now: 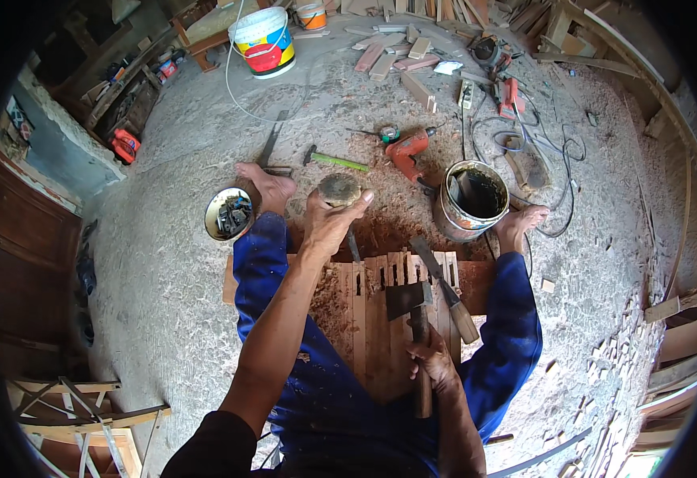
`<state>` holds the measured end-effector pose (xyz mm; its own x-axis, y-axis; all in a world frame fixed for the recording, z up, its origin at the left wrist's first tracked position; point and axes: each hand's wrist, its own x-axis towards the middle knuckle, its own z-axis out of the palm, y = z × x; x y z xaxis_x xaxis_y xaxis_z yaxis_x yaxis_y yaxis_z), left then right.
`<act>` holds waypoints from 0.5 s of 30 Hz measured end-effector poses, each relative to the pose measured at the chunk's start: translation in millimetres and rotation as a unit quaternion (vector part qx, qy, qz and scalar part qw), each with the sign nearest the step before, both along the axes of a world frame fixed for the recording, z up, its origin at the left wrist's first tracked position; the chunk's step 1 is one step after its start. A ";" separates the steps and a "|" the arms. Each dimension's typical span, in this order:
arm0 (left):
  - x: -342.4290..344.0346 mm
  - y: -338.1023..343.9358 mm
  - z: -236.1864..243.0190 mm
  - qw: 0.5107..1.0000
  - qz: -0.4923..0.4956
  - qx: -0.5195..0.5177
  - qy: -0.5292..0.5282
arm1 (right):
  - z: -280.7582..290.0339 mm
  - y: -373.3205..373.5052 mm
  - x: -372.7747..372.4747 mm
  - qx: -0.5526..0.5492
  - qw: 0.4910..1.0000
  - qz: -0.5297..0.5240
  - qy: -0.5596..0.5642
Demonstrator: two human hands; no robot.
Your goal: The person carves a piece of wood using an axe and a mallet while sitting on the floor.
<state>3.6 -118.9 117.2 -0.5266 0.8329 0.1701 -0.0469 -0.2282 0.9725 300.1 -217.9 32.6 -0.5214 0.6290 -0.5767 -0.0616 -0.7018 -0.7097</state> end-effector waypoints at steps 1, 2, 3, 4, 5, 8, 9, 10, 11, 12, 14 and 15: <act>-0.5 1.4 -2.4 1.000 -0.007 0.005 -0.025 | -2.3 -0.1 1.1 -0.001 1.000 -0.002 0.005; -1.7 2.6 -4.7 0.999 -0.014 0.009 -0.049 | -2.1 0.0 0.5 0.001 1.000 0.000 0.003; -3.0 3.7 -6.9 0.999 0.000 0.013 -0.045 | -1.3 0.4 -0.2 0.003 1.000 0.001 0.001; -4.4 4.8 -9.1 0.999 0.014 0.017 -0.040 | -0.7 0.3 -0.9 0.006 1.000 0.003 -0.001; -5.5 5.9 -11.4 0.999 0.028 0.021 -0.036 | 0.3 0.3 -1.1 0.004 1.000 0.003 0.001; -8.1 7.7 -17.7 0.999 0.039 0.005 -0.027 | 1.5 0.4 -0.7 0.005 1.000 0.005 0.004; -7.8 8.8 -19.4 0.999 0.044 0.000 -0.027 | 1.4 0.8 0.4 0.008 1.000 0.005 0.002; -7.5 9.9 -21.1 0.998 0.049 -0.004 -0.026 | 1.3 1.0 1.4 0.010 1.000 0.005 0.000; -8.4 10.4 -22.3 0.998 0.056 -0.009 -0.024 | 1.0 1.0 0.9 0.011 1.000 0.006 -0.001; -8.7 11.8 -23.4 0.998 0.065 0.008 -0.016 | 0.8 0.9 0.4 0.011 1.000 0.006 -0.002; -10.2 15.8 -27.1 0.996 0.084 0.043 0.000 | 1.3 0.8 -0.5 0.008 1.000 0.007 -0.004; -12.5 17.4 -29.7 0.996 0.074 0.034 -0.019 | 2.2 0.9 -1.1 0.006 1.000 0.008 -0.004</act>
<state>-8.9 -101.5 87.5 -0.6499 0.7330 0.2008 -0.0448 -0.3007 0.9526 299.0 -217.1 34.8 -0.5260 0.6276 -0.5740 -0.0448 -0.6945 -0.7181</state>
